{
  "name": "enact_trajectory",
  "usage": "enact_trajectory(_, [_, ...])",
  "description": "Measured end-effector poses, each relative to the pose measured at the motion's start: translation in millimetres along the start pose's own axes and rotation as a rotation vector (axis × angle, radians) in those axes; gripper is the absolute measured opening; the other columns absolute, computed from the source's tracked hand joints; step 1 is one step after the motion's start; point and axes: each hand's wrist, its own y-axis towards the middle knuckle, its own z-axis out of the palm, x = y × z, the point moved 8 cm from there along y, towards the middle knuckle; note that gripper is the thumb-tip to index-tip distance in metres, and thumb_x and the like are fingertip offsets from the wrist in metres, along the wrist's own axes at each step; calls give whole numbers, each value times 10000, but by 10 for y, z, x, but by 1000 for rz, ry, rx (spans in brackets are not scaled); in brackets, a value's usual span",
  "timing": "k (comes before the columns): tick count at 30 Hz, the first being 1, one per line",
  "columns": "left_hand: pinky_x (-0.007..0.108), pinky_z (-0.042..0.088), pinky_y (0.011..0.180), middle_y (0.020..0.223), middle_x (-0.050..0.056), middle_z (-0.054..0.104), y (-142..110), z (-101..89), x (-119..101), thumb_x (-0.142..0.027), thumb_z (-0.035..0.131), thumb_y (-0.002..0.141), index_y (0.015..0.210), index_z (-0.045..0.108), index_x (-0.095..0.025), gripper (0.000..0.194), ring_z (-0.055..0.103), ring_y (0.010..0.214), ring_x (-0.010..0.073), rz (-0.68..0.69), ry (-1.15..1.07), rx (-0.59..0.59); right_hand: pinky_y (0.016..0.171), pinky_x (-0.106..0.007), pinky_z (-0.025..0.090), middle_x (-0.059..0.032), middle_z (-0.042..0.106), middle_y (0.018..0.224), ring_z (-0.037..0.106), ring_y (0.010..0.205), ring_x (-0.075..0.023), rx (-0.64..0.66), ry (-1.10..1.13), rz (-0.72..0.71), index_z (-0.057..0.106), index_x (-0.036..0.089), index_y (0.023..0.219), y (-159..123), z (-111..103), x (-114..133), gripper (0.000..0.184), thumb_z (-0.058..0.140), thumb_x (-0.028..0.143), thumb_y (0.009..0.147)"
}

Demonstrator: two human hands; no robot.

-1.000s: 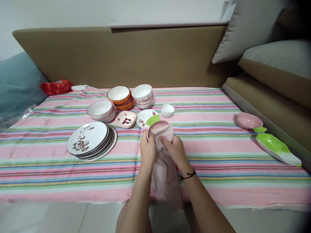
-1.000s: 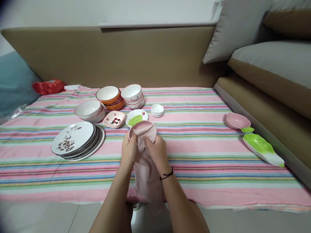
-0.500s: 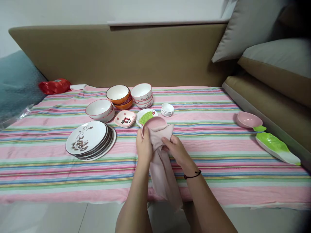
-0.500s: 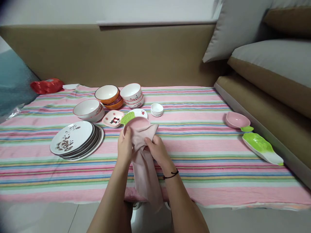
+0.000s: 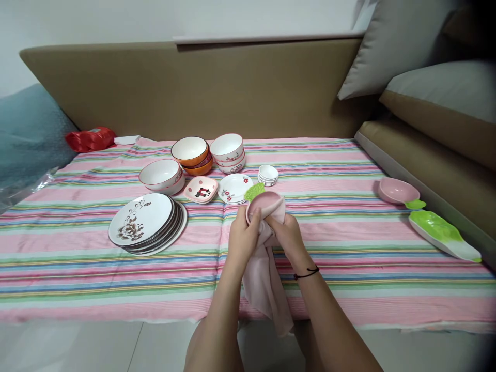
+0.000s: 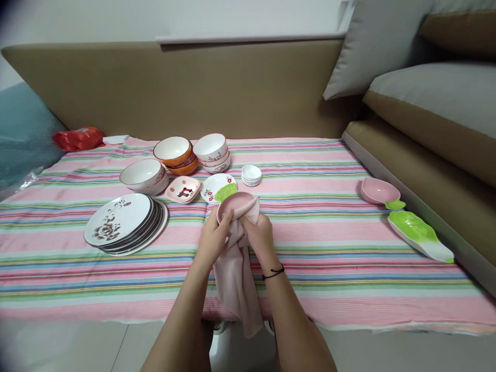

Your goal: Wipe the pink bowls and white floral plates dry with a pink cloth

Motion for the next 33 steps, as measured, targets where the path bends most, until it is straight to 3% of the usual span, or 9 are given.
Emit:
enact_trajectory(5, [300, 431, 759, 912, 68, 640, 47, -65, 151, -465, 505, 863, 1010, 607, -175, 341, 579, 860, 216, -44, -67, -104, 601, -272, 424, -53, 642, 752, 573, 707, -190, 100, 12, -71, 621, 129, 801, 10, 74, 12, 328, 613, 450, 732])
enact_trajectory(11, [306, 456, 731, 842, 55, 635, 61, -183, 282, -492, 463, 867, 982, 618, -168, 377, 582, 809, 208, -122, -135, -252, 651, -280, 436, -66, 656, 891, 579, 798, -201, 327, 74, -38, 621, 129, 957, -89, 163, 12, 367, 577, 448, 781])
enact_trajectory(16, [292, 461, 674, 816, 52, 620, 50, -240, 256, -531, 410, 885, 981, 605, -169, 422, 582, 766, 201, -120, -160, -287, 680, -283, 452, -64, 663, 934, 584, 829, -203, 234, 52, -83, 618, 149, 972, -89, 2, 70, 351, 637, 412, 741])
enact_trajectory(21, [283, 443, 660, 775, 38, 600, 29, -231, 236, -513, 400, 896, 921, 589, -179, 385, 569, 743, 194, -125, -95, -289, 672, -280, 471, -64, 671, 993, 606, 818, -193, 201, 111, -120, 592, 181, 1061, -67, 3, 99, 404, 666, 365, 709])
enact_trajectory(27, [287, 405, 688, 691, 9, 562, -87, -13, 108, -434, 384, 921, 784, 529, -205, 304, 542, 710, 185, -76, 43, -183, 678, -304, 462, -76, 682, 924, 600, 820, -224, 35, -117, -147, 629, 157, 975, -44, -63, 125, 385, 680, 361, 653])
enact_trajectory(33, [312, 435, 782, 908, 62, 626, -150, 43, 188, -460, 382, 918, 919, 566, -197, 321, 576, 891, 216, -153, -98, -244, 637, -276, 432, -43, 649, 821, 560, 738, -189, 31, -116, -181, 618, 154, 864, -39, -99, 166, 288, 651, 380, 689])
